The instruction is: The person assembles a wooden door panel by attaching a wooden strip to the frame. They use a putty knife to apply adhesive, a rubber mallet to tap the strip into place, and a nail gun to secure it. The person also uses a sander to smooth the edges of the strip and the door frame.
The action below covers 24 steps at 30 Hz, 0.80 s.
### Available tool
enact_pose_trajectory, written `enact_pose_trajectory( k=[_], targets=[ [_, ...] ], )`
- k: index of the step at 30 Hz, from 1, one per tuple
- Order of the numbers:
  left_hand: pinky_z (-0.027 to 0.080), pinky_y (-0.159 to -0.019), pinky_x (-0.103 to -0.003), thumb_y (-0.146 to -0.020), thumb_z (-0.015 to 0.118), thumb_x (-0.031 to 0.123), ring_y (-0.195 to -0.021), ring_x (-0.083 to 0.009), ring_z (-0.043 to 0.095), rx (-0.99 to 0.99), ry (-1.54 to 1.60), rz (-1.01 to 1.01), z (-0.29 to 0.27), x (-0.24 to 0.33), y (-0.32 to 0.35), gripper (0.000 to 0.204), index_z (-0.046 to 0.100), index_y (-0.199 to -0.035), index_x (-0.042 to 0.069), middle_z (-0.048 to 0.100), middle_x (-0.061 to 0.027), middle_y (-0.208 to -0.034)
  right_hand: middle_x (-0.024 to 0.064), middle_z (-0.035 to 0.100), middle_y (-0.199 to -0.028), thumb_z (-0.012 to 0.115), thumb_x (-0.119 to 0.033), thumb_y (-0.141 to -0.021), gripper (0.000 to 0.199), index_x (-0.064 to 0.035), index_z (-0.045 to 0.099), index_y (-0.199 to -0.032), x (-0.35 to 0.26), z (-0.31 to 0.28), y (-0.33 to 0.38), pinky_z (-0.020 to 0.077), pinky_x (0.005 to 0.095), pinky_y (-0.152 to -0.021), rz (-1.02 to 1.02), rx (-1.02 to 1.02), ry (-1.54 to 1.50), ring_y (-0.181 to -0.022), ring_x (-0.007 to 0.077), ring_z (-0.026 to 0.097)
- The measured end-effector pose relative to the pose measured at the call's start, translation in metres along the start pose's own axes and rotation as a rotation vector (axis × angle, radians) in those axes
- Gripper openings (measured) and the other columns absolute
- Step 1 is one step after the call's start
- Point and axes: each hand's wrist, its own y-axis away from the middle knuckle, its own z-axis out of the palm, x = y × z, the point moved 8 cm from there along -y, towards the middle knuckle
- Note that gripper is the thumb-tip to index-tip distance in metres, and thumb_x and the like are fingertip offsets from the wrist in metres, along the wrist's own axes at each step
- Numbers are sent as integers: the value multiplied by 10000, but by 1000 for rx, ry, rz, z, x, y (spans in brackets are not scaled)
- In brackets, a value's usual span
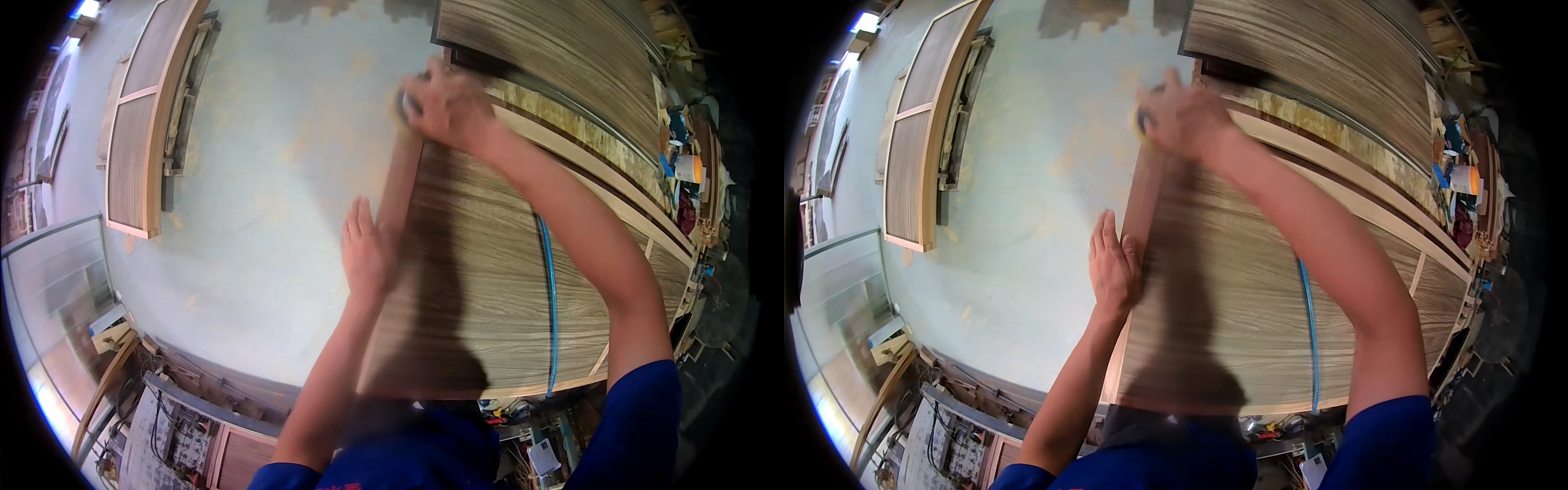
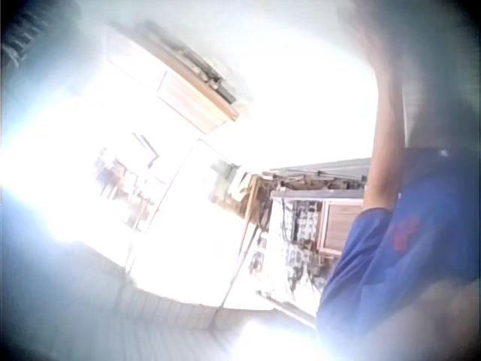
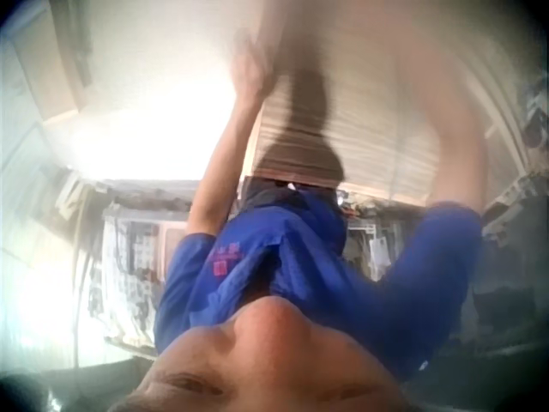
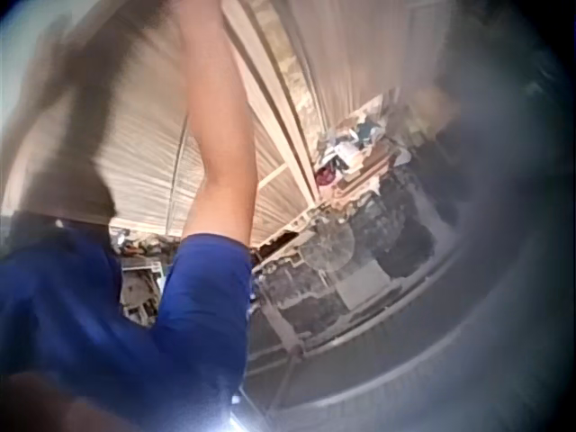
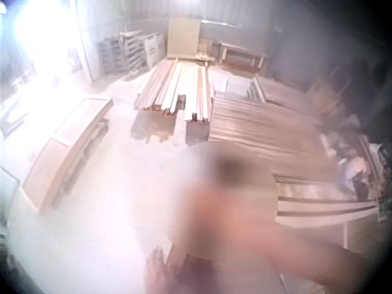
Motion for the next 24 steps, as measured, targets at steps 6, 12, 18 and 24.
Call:
enact_pose_trajectory(
  k=[6, 12, 18, 24],
  targets=[
    [193, -1305, -547, -1028, 572, 281, -1590, -333, 304, -45, -203, 374, -4, 67, -50, 653, 389, -1633, 116, 369, -79, -1707, 167, 617, -1215, 768, -287, -847, 467, -199, 635, -1286, 81, -48, 28, 622, 507, -847, 153, 123, -19, -954, 406, 737],
    [177, -1307, -541, -1036, 549, 298, -1581, -339, 318, 56, -267, 392, -2, 87, -98, 661, 368, -1642, 106, 367, -91, -1708, 126, 714, -1096, 827, -263, -793, 423, -130, 737, -1185, 97, -61, 76, 598, 432, -861, 219, 23, -82, -954, 334, 710],
    [278, -1269, -523, -1082, 472, 270, -1532, -382, 386, 27, -163, 116, -1, 32, -19, 616, 352, -1623, 1, 401, -210, -1661, 148, 661, -1108, 769, -324, -877, 375, -114, 675, -1173, 10, -75, 54, 600, 428, -837, -274, 302, -218, -1013, 330, 697],
    [392, -1172, -518, -1089, 456, 199, -1404, -436, 496, 67, -44, 82, 0, 18, -15, 499, 455, -1534, -25, 518, -230, -1551, 212, 625, -1159, 715, -285, -905, 272, -125, 675, -1121, -51, -5, 30, 611, 481, -737, -174, -35, -128, -855, 411, 722]
  ],
)
